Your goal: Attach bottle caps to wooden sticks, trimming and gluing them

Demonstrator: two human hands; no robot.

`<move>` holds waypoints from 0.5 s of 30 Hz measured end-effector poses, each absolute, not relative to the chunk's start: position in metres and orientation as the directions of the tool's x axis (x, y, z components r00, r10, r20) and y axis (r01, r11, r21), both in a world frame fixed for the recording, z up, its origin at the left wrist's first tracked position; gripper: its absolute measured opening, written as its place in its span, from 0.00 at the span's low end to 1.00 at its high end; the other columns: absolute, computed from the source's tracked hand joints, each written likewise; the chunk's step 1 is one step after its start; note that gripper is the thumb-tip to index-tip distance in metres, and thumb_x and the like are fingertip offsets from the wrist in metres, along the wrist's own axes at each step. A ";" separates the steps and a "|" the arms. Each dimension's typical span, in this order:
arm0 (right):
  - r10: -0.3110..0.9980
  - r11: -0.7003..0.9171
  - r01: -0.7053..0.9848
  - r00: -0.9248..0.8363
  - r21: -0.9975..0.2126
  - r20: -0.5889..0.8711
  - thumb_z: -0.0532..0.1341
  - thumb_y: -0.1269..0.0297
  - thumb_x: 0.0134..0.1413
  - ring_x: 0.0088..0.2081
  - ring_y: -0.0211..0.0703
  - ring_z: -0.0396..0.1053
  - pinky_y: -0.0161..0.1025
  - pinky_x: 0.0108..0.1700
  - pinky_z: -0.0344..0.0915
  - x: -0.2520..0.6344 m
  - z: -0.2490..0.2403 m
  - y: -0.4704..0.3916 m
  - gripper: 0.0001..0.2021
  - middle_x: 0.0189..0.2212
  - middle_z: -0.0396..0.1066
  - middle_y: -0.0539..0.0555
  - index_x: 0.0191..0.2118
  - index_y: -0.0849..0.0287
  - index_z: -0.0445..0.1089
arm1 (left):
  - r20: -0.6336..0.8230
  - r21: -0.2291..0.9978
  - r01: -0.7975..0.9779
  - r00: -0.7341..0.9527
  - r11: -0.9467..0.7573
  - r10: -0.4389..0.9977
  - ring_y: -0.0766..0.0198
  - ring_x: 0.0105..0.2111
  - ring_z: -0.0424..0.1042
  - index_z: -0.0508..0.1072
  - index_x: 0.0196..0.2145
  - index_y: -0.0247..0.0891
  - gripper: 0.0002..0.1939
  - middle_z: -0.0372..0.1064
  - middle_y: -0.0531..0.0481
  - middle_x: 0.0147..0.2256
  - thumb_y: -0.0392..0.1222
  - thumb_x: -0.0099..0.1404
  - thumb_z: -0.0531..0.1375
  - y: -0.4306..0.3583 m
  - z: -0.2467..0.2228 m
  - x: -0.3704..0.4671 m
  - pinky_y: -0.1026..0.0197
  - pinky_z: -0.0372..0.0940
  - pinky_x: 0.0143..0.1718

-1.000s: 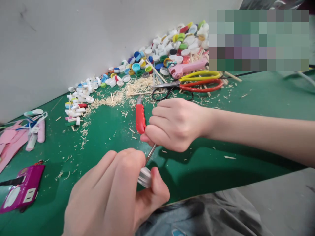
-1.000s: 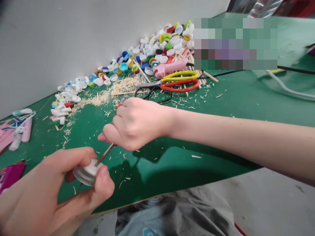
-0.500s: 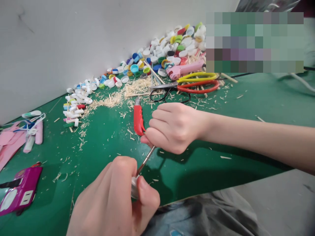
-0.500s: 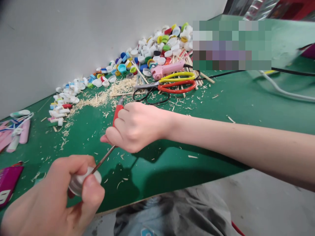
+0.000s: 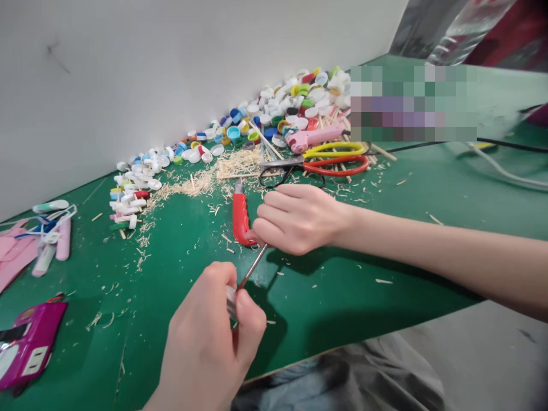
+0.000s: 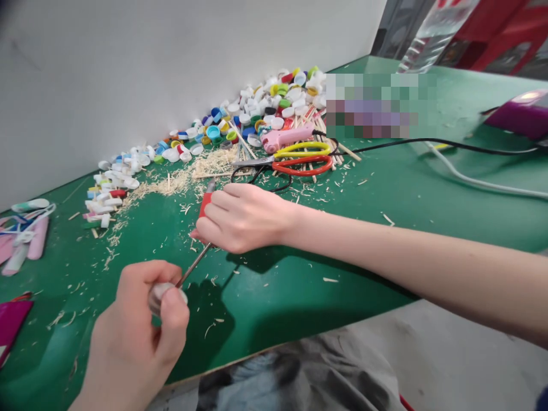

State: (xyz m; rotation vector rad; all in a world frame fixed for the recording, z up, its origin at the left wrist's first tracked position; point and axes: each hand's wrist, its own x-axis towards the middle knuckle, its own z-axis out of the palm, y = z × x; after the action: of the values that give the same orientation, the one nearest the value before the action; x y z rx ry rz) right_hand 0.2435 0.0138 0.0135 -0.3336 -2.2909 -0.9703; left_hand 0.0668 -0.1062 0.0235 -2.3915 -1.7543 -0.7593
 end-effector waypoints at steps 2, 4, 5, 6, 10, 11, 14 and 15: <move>0.047 0.735 0.476 -0.747 0.484 0.663 0.51 0.67 0.61 0.25 0.36 0.54 0.38 0.27 0.48 0.239 0.015 0.006 0.12 0.20 0.57 0.48 0.25 0.58 0.59 | 0.424 0.295 0.899 0.182 -0.325 0.887 0.69 0.20 0.65 0.58 0.36 0.42 0.01 0.62 0.57 0.24 0.39 0.65 0.49 -0.101 0.020 0.071 0.68 0.57 0.18; 0.102 0.802 0.464 -0.727 0.376 0.679 0.50 0.69 0.61 0.25 0.37 0.55 0.38 0.26 0.48 0.233 0.012 -0.004 0.11 0.21 0.59 0.48 0.26 0.58 0.59 | 0.421 0.357 0.875 0.161 -0.326 0.893 0.70 0.21 0.66 0.57 0.35 0.43 0.02 0.62 0.57 0.26 0.40 0.65 0.51 -0.098 0.018 0.076 0.69 0.56 0.18; 0.142 0.827 0.464 -0.717 0.316 0.683 0.49 0.70 0.61 0.24 0.36 0.55 0.38 0.25 0.48 0.229 0.008 -0.008 0.12 0.20 0.59 0.48 0.26 0.59 0.58 | 0.427 0.382 0.861 0.157 -0.335 0.891 0.70 0.22 0.65 0.57 0.35 0.43 0.03 0.62 0.58 0.26 0.41 0.65 0.51 -0.097 0.019 0.078 0.69 0.56 0.19; 0.178 0.847 0.461 -0.716 0.265 0.675 0.48 0.70 0.61 0.22 0.36 0.54 0.38 0.24 0.46 0.226 0.004 -0.011 0.12 0.19 0.59 0.48 0.25 0.59 0.58 | 0.426 0.404 0.848 0.157 -0.342 0.891 0.70 0.22 0.65 0.57 0.36 0.44 0.03 0.62 0.58 0.27 0.41 0.65 0.52 -0.097 0.019 0.080 0.69 0.57 0.20; 0.148 0.899 0.357 -0.793 0.254 0.591 0.44 0.69 0.62 0.18 0.33 0.50 0.38 0.22 0.40 0.220 -0.009 -0.007 0.16 0.15 0.58 0.47 0.23 0.59 0.57 | 0.327 0.477 0.824 0.157 -0.306 0.932 0.71 0.21 0.62 0.58 0.33 0.45 0.07 0.63 0.60 0.26 0.40 0.62 0.56 -0.101 0.025 0.086 0.68 0.58 0.23; 0.130 0.903 0.337 -0.804 0.266 0.580 0.43 0.69 0.62 0.18 0.33 0.50 0.38 0.22 0.40 0.223 -0.010 -0.002 0.17 0.15 0.58 0.47 0.22 0.59 0.58 | 0.290 0.509 0.817 0.136 -0.273 0.947 0.71 0.20 0.61 0.58 0.32 0.44 0.07 0.62 0.60 0.24 0.40 0.61 0.57 -0.104 0.027 0.086 0.68 0.58 0.22; 0.193 0.870 0.423 -0.765 0.254 0.615 0.43 0.65 0.62 0.19 0.30 0.50 0.36 0.23 0.43 0.246 -0.001 0.021 0.20 0.14 0.58 0.47 0.22 0.59 0.62 | 0.174 0.689 0.709 0.039 -0.150 0.984 0.69 0.15 0.56 0.58 0.27 0.45 0.07 0.56 0.60 0.16 0.40 0.63 0.53 -0.121 0.034 0.079 0.66 0.53 0.15; 0.254 0.829 0.511 -0.705 0.226 0.662 0.44 0.65 0.62 0.18 0.29 0.49 0.34 0.22 0.42 0.259 0.005 0.029 0.20 0.13 0.56 0.47 0.21 0.59 0.63 | 0.145 0.768 0.626 0.038 -0.137 0.989 0.68 0.13 0.55 0.59 0.25 0.45 0.09 0.54 0.59 0.14 0.41 0.64 0.51 -0.128 0.035 0.073 0.65 0.51 0.13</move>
State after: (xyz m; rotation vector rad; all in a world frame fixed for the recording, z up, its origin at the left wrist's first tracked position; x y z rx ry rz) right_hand 0.2592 0.0292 0.0052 -0.5582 -2.3686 -0.5277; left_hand 0.0733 -0.1281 0.0353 -2.5547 -2.2924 -1.3121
